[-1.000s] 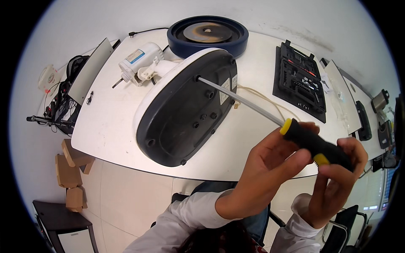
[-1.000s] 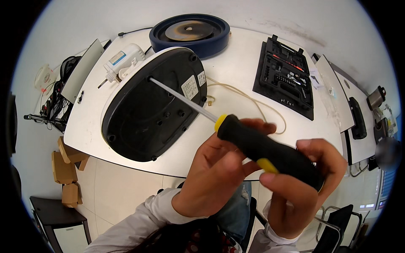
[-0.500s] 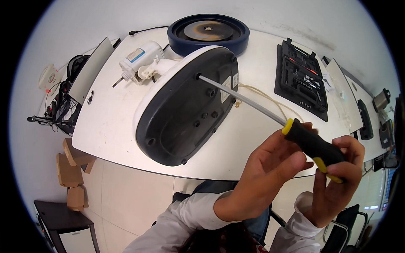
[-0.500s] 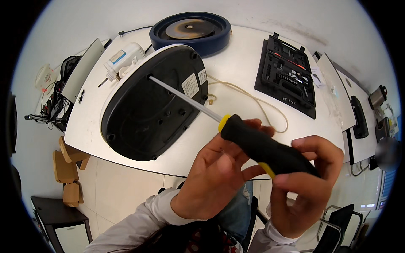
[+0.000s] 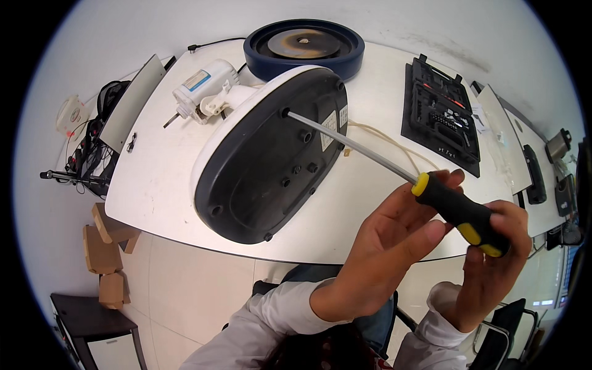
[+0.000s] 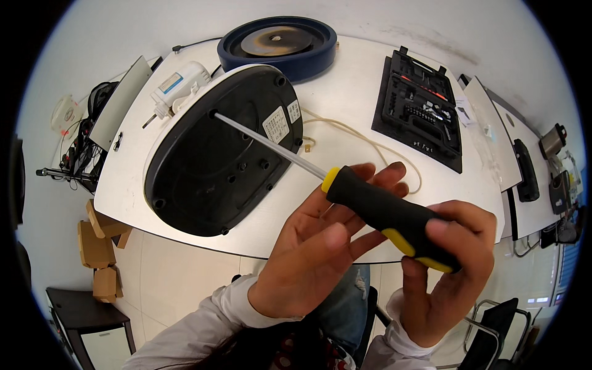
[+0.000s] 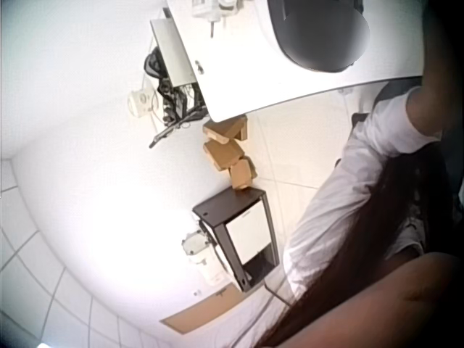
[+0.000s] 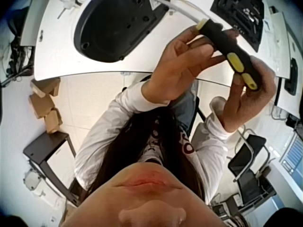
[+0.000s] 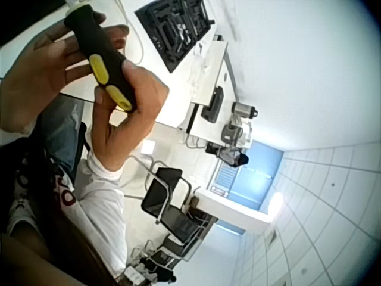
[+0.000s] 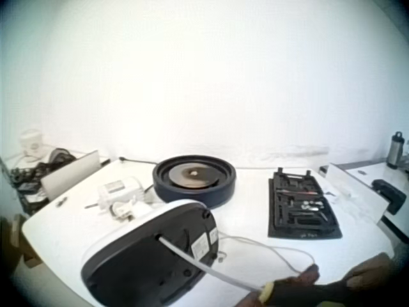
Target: The person uses a screwdriver to remove screws from the base of a white appliance, then flips it over to continue unscrewing the bottom panel. The appliance is handled and rotated to access different screw locations.
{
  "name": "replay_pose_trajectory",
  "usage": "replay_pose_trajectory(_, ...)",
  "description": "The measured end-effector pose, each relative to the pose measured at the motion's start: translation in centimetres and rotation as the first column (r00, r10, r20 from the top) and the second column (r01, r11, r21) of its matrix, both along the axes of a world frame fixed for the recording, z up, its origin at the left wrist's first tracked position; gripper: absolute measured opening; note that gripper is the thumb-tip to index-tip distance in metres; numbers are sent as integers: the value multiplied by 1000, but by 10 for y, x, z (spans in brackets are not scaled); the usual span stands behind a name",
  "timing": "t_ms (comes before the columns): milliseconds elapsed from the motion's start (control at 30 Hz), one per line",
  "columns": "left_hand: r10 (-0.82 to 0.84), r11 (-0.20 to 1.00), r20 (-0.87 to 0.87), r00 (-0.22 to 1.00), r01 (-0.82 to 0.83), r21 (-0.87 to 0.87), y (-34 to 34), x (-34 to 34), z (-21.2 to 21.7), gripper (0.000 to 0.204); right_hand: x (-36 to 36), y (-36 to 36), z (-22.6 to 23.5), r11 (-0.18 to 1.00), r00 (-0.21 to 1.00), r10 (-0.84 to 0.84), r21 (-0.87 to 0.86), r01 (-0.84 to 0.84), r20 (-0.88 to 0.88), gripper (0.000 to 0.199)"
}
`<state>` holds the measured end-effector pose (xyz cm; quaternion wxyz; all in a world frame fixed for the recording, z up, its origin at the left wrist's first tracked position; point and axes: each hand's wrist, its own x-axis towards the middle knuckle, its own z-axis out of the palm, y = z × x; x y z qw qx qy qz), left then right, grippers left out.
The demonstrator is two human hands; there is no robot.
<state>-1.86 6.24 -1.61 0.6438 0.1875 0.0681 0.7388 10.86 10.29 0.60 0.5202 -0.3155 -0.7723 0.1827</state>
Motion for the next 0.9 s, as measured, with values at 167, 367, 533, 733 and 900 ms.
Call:
replay_pose_trajectory(167, -9, 998, -62, 998, 4, -67, 0, 4, -1, 61, 5, -1, 8, 970, 979, -32, 241, -18, 202, 39)
replay_pose_trajectory(367, 19, 996, -120, 993, -29, -86, 2, -1, -1, 57, -3, -1, -4, 993, 989, 119, 34, -117, -91, 50)
replay_pose_trajectory(533, -44, 999, -7, 999, 44, -19, 3, -2, -5, 51, 8, -12, 4, 937, 993, -2, -347, -39, -117, 59)
replay_pose_trajectory(733, 43, 998, -106, 993, -47, -36, -1, 1, -1, 59, 10, 2, 4, 983, 982, 68, 157, -96, 177, 49)
replay_pose_trajectory(900, 46, 997, -103, 994, -53, -63, -1, -1, -6, 61, 8, 5, 2, 958, 969, 169, 199, -205, 183, 62)
